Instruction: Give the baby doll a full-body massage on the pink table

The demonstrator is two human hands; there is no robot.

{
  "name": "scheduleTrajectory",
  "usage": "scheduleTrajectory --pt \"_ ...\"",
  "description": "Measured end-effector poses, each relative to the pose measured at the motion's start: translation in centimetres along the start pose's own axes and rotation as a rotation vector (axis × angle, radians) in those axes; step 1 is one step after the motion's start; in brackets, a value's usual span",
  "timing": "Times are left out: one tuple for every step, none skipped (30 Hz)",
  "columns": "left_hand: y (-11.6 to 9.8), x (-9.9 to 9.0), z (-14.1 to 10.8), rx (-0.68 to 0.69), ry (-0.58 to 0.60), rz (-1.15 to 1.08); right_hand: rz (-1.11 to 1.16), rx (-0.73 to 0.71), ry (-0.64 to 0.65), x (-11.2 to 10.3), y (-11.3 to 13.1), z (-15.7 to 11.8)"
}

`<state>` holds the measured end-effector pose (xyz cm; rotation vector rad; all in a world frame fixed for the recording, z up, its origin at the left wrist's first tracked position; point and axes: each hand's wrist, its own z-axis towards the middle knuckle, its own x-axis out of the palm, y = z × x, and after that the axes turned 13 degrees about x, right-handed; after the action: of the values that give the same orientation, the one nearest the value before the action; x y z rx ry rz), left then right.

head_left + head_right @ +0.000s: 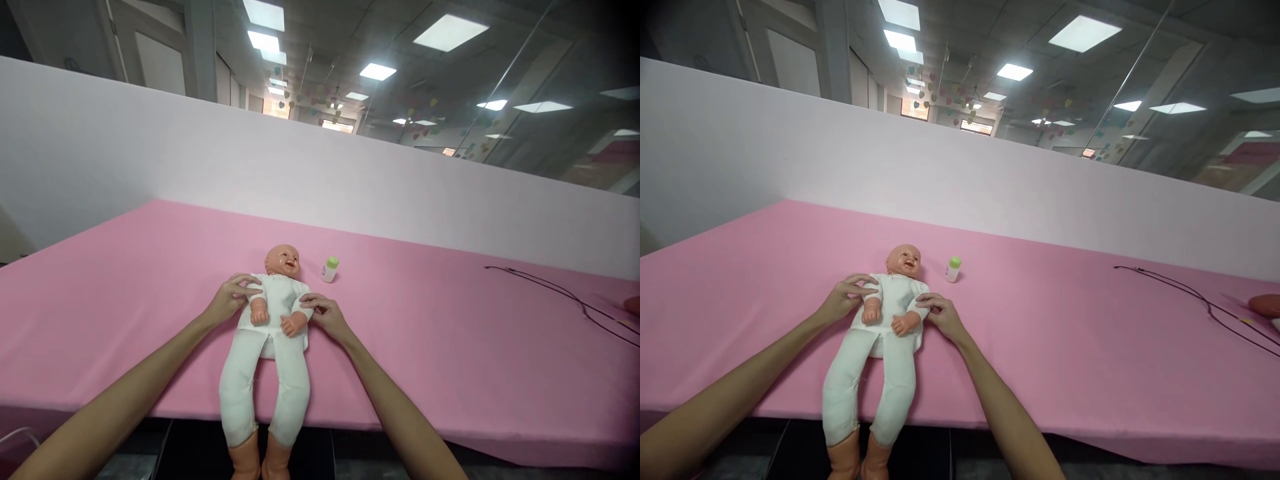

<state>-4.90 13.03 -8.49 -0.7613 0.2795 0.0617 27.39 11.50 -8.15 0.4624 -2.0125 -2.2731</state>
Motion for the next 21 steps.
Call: scheduleTrajectory --pt "-0.1 0.1 0.0 0.011 0.034 0.006 -0.027 -0.012 0.033 0.1 0.1 -0.1" --pt "-0.2 0.2 0.0 0.011 0.039 0.015 -0.037 -0.014 0.041 0.1 0.1 -0.2" --pt "-0.2 0.3 0.0 -0.001 0.027 0.017 -0.030 -0.012 0.024 0.1 0.0 -0.1" --pt "-0.2 0.3 0.0 -0.023 -0.004 0.012 -0.007 -0.004 -0.013 0.1 -0.1 0.0" --pt "-0.2 0.3 0.0 -0.054 -0.057 0.002 0.032 0.013 -0.064 0.0 -0.3 0.2" --pt "0.0 0.2 0.0 -0.090 -0.123 -0.010 0.087 0.036 -0.129 -0.1 -0.6 0.4" --pt "0.2 0.1 0.0 -0.128 -0.202 -0.022 0.150 0.062 -0.199 -0.2 -0.9 0.7" --pt "0.5 -0.1 0.0 -0.168 -0.280 -0.035 0.213 0.088 -0.265 -0.4 -1.2 1.0" --pt "0.8 -0.3 0.0 -0.210 -0.343 -0.048 0.270 0.115 -0.321 -0.6 -1.4 1.2" --pt "1.1 -0.6 -0.1 -0.255 -0.384 -0.061 0.315 0.142 -0.360 -0.8 -1.7 1.4" --pt "1.5 -0.9 -0.1 -0.302 -0.405 -0.075 0.347 0.166 -0.384 -0.9 -1.8 1.5" --pt "1.7 -1.1 -0.1 -0.341 -0.408 -0.084 0.368 0.183 -0.391 -1.1 -1.8 1.5" --pt "1.8 -1.3 -0.1 -0.362 -0.401 -0.086 0.377 0.193 -0.386 -1.1 -1.8 1.5" --pt "1.8 -1.4 -0.1 -0.357 -0.385 -0.079 0.375 0.192 -0.372 -1.1 -1.6 1.4" --pt "1.7 -1.4 0.0 -0.327 -0.365 -0.066 0.357 0.182 -0.351 -1.1 -1.5 1.3" --pt "1.4 -1.3 0.0 -0.273 -0.334 -0.048 0.320 0.165 -0.322 -0.9 -1.3 1.1" --pt "1.1 -1.2 0.1 -0.204 -0.282 -0.026 0.267 0.145 -0.281 -0.8 -1.1 1.0" --pt "0.7 -1.1 0.1 -0.131 -0.211 -0.001 0.205 0.123 -0.228 -0.6 -0.9 0.8" --pt "0.2 -0.9 0.1 -0.060 -0.126 0.029 0.144 0.099 -0.171 -0.4 -0.8 0.7" --pt "-0.1 -0.7 0.1 0.005 -0.038 0.061 0.091 0.072 -0.118 -0.2 -0.8 0.5" --pt "-0.4 -0.6 0.1 0.061 0.036 0.096 0.052 0.045 -0.075 -0.1 -0.7 0.4"
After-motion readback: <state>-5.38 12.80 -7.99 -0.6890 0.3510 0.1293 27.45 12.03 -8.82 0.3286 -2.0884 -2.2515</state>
